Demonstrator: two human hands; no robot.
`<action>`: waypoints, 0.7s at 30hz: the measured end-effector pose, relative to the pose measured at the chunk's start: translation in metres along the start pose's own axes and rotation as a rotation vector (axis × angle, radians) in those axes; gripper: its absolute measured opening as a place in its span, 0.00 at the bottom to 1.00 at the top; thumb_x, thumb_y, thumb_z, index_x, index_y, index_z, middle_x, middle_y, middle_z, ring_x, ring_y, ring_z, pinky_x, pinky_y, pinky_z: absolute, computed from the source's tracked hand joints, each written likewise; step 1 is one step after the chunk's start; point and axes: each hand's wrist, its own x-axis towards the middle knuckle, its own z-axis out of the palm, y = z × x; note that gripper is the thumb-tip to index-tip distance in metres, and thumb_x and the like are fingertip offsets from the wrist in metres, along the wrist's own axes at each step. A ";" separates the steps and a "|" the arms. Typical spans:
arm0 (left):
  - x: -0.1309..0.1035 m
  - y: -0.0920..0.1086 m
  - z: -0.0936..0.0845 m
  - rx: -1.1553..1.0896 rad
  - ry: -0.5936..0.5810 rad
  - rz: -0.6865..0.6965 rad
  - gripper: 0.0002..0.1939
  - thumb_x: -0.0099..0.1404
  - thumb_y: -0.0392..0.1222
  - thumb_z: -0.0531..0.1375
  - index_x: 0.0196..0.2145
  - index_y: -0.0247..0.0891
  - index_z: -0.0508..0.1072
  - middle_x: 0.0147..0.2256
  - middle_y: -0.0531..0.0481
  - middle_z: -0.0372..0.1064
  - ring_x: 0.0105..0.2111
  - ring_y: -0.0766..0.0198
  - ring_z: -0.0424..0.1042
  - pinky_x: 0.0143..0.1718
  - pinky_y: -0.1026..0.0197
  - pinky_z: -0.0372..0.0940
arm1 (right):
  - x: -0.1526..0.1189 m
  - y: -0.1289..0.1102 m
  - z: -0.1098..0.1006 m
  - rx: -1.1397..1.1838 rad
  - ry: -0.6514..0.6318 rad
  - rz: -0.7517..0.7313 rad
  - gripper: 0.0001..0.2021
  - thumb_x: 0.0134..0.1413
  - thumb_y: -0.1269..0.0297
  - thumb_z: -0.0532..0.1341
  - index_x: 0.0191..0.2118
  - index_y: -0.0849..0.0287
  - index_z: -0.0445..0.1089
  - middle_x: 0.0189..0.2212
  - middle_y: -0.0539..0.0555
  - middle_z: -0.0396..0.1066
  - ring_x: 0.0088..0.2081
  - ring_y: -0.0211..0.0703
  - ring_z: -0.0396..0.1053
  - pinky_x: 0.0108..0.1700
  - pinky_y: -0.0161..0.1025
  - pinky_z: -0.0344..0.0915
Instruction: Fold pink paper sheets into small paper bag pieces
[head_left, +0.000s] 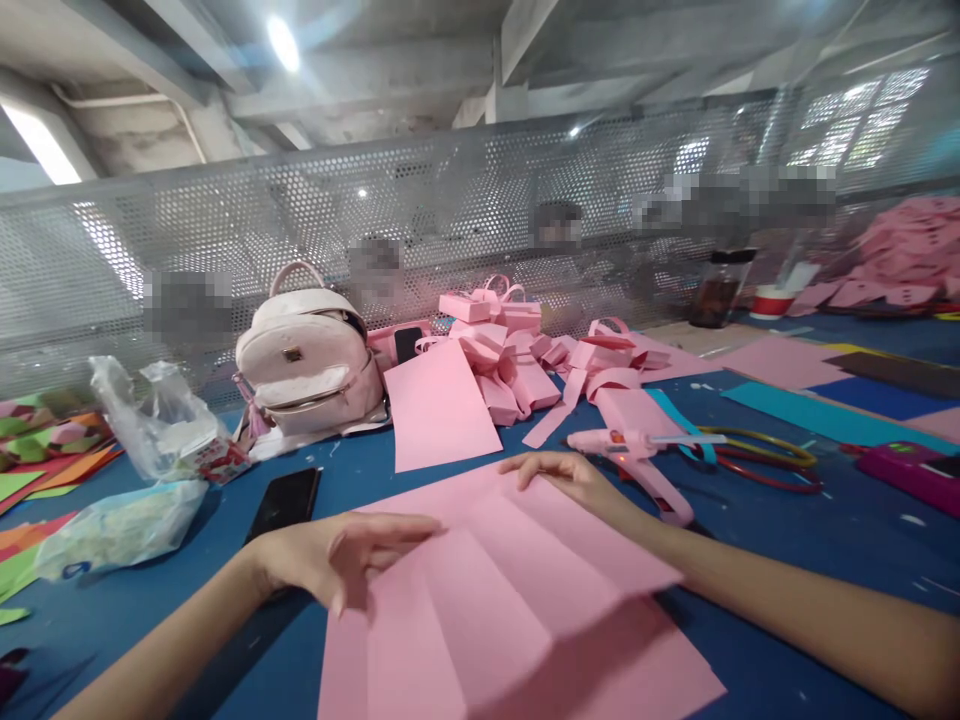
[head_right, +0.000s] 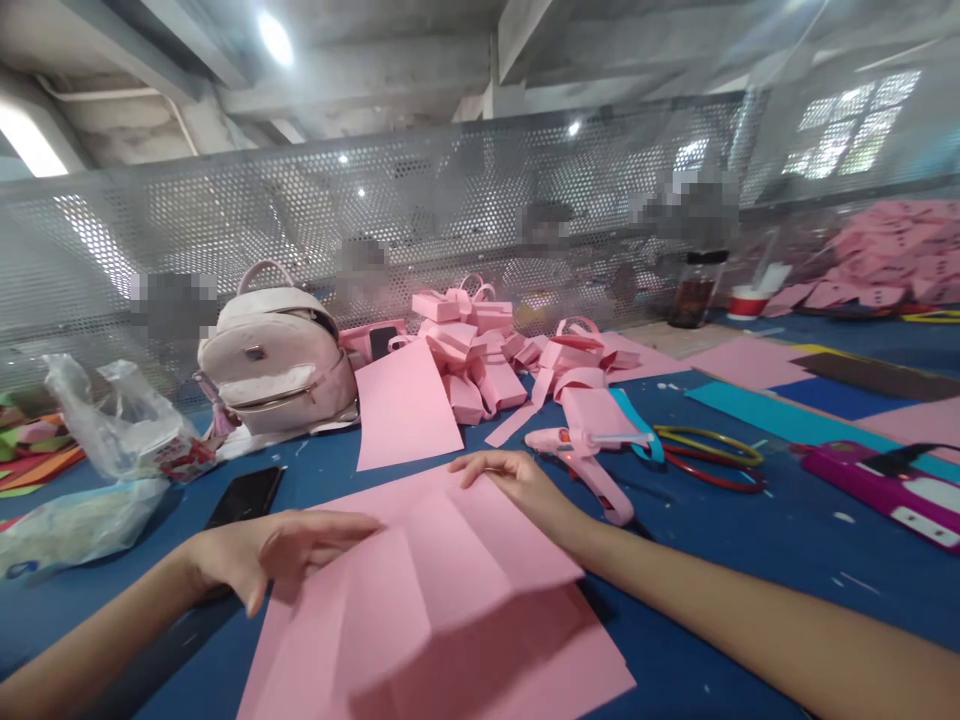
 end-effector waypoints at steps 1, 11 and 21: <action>0.003 0.000 0.005 -0.062 -0.003 0.011 0.51 0.46 0.56 0.76 0.65 0.50 0.62 0.69 0.41 0.51 0.69 0.42 0.46 0.66 0.42 0.47 | -0.001 -0.002 0.001 -0.007 -0.009 -0.001 0.19 0.49 0.45 0.67 0.27 0.58 0.76 0.47 0.60 0.77 0.47 0.58 0.74 0.48 0.48 0.67; 0.035 -0.018 0.058 -0.087 0.351 -0.056 0.21 0.59 0.55 0.66 0.35 0.31 0.79 0.30 0.44 0.75 0.29 0.60 0.74 0.39 0.57 0.68 | -0.007 -0.015 0.014 -0.152 -0.124 -0.089 0.14 0.59 0.56 0.60 0.29 0.57 0.78 0.43 0.57 0.79 0.48 0.54 0.73 0.55 0.51 0.63; 0.029 -0.018 0.059 0.341 0.555 -0.001 0.21 0.62 0.49 0.60 0.17 0.39 0.59 0.18 0.60 0.46 0.21 0.70 0.43 0.23 0.62 0.42 | -0.009 -0.060 0.056 -0.763 -0.400 -0.260 0.06 0.60 0.65 0.61 0.39 0.56 0.76 0.39 0.53 0.77 0.42 0.47 0.70 0.47 0.42 0.59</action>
